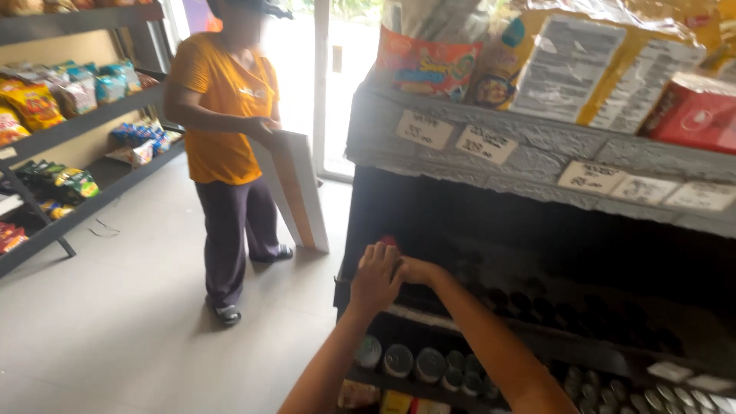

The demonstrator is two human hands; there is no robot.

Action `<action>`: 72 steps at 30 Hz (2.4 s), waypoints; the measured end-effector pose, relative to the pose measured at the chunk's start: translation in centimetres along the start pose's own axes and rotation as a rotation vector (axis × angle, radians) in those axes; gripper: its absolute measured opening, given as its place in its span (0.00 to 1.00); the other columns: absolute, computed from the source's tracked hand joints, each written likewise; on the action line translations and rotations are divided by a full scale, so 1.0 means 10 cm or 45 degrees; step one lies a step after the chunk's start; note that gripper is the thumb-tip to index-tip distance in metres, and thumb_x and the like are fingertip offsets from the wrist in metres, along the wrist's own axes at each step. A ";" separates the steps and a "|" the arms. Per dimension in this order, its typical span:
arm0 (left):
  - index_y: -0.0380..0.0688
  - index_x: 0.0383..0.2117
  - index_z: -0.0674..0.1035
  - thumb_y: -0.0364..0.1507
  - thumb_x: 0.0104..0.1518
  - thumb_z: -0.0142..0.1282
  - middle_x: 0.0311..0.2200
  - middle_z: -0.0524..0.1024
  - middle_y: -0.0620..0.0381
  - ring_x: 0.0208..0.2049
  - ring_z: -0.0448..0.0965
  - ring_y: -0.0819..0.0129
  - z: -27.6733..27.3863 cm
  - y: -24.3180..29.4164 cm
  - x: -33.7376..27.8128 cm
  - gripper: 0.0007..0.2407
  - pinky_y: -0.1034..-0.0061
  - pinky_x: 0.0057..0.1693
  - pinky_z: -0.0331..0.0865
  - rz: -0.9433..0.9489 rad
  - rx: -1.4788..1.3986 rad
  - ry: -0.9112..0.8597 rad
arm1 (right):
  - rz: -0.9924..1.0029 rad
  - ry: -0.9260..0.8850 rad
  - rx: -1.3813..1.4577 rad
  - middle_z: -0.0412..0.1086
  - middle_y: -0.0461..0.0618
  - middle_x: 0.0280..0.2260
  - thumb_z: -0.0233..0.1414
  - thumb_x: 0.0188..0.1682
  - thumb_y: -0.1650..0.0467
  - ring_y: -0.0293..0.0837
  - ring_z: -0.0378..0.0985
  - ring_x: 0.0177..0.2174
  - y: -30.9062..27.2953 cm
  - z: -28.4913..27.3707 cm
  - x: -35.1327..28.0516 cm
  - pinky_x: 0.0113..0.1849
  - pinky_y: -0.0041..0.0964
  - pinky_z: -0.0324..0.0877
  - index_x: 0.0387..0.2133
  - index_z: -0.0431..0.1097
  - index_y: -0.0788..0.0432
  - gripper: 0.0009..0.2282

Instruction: Stocking canned goods from a cardboard box onto a store shelf and then wiping the shelf with a red cloth.

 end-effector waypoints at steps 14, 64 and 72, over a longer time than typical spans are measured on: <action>0.49 0.31 0.72 0.30 0.63 0.51 0.28 0.66 0.59 0.35 0.72 0.59 -0.67 0.83 -0.77 0.03 0.68 0.45 0.68 0.123 -0.135 0.279 | 0.790 0.523 -0.868 0.75 0.46 0.18 0.42 0.53 0.48 0.48 0.82 0.24 -0.62 -0.79 -2.53 0.26 0.43 0.74 0.18 0.78 0.48 0.25; 0.42 0.58 0.69 0.24 0.51 0.56 0.45 0.81 0.46 0.40 0.84 0.62 0.09 1.32 -0.75 0.24 0.75 0.45 0.78 -0.897 -1.175 -0.213 | -0.398 0.849 -0.442 0.48 0.58 0.66 0.72 0.31 0.67 0.65 0.51 0.66 -1.36 -0.23 -3.06 0.65 0.66 0.51 0.51 0.59 0.51 0.34; 0.44 0.66 0.63 0.20 0.49 0.56 0.59 0.70 0.40 0.59 0.70 0.49 -0.12 2.24 -1.47 0.32 0.60 0.60 0.64 -1.322 -1.527 -0.334 | -0.246 0.563 0.030 0.54 0.50 0.63 0.63 0.40 0.73 0.61 0.48 0.65 -1.50 -0.05 -4.17 0.60 0.61 0.55 0.38 0.72 0.55 0.13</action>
Point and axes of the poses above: each hand's wrist, its own x-axis towards the middle knuckle, its own z-axis out of the palm, y = z × x, the point moved 3 cm from there along x, towards the middle knuckle
